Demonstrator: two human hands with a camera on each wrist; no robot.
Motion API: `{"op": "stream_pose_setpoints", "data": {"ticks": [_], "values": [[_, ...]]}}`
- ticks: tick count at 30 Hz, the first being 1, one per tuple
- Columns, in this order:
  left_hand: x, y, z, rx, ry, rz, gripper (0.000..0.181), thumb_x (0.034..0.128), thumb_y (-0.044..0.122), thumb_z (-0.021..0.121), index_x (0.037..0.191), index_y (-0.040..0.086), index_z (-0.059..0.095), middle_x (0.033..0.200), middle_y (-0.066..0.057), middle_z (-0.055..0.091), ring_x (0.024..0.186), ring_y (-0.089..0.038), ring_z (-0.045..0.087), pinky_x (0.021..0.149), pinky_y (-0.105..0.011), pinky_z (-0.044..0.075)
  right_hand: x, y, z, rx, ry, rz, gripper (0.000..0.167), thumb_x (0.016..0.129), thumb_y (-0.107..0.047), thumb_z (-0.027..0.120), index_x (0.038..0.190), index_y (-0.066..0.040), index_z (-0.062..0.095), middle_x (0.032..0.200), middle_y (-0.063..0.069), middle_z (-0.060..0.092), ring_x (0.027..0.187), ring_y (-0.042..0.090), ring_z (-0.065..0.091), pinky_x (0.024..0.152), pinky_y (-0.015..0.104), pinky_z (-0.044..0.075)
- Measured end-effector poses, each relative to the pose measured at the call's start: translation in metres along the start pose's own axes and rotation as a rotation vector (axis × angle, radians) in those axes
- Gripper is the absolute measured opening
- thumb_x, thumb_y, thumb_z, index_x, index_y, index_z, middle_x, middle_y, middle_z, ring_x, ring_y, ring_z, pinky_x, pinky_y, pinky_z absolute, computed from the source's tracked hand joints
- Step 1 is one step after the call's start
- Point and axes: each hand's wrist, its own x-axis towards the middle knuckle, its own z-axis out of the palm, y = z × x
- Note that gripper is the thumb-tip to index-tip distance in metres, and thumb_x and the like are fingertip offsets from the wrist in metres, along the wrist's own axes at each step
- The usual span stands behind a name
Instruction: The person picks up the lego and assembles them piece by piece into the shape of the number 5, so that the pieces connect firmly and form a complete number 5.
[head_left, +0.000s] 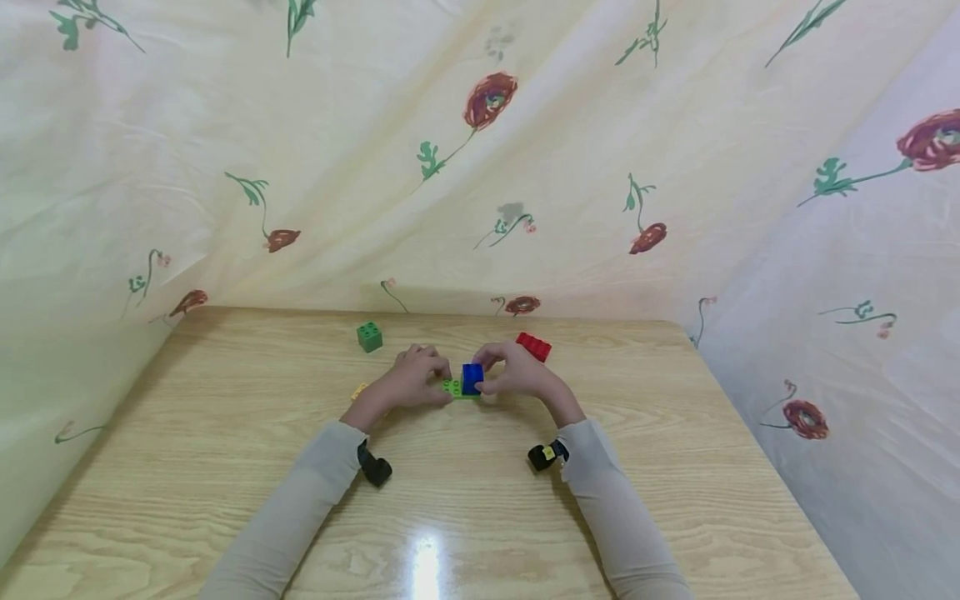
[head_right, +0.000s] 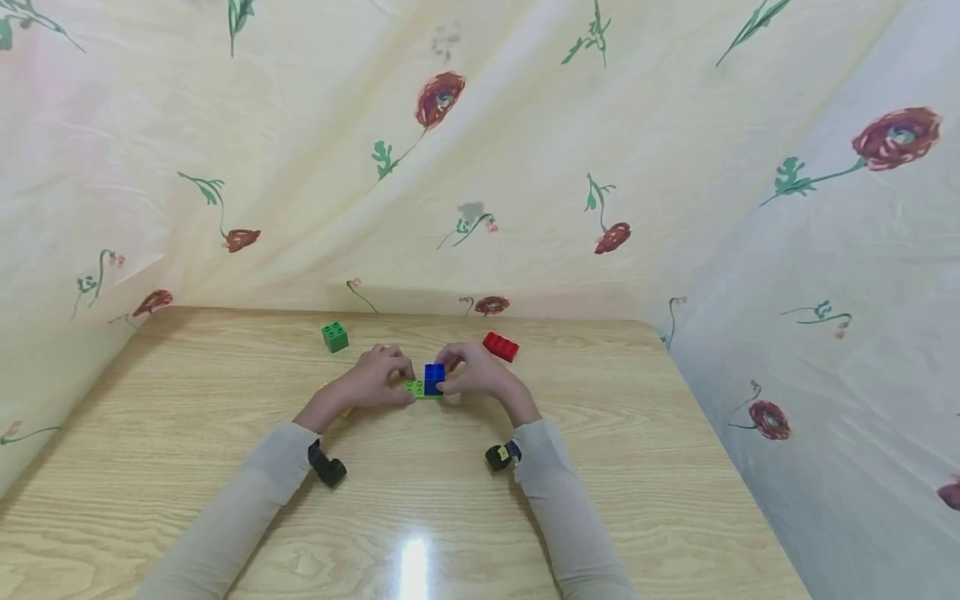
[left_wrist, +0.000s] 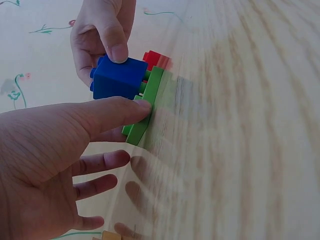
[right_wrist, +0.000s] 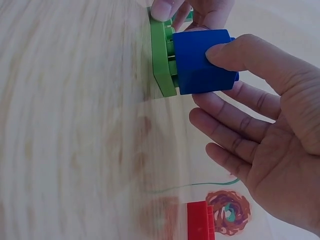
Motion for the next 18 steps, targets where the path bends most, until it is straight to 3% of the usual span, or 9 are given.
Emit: {"op": "stream_pose_setpoints", "data": {"ticks": [18], "values": [[0.0007, -0.0017, 0.0015, 0.002, 0.000, -0.001, 0.020, 0.0864, 0.031, 0.082, 0.095, 0.018, 0.069, 0.111, -0.003, 0.058, 0.108, -0.026, 0.042, 0.098, -0.050, 0.033, -0.0003, -0.0017, 0.0017, -0.012, -0.001, 0.006, 0.027, 0.085, -0.014, 0.082, 0.108, -0.013, 0.068, 0.106, 0.004, 0.071, 0.104, 0.024, 0.062, 0.090, 0.038, 0.054]]}}
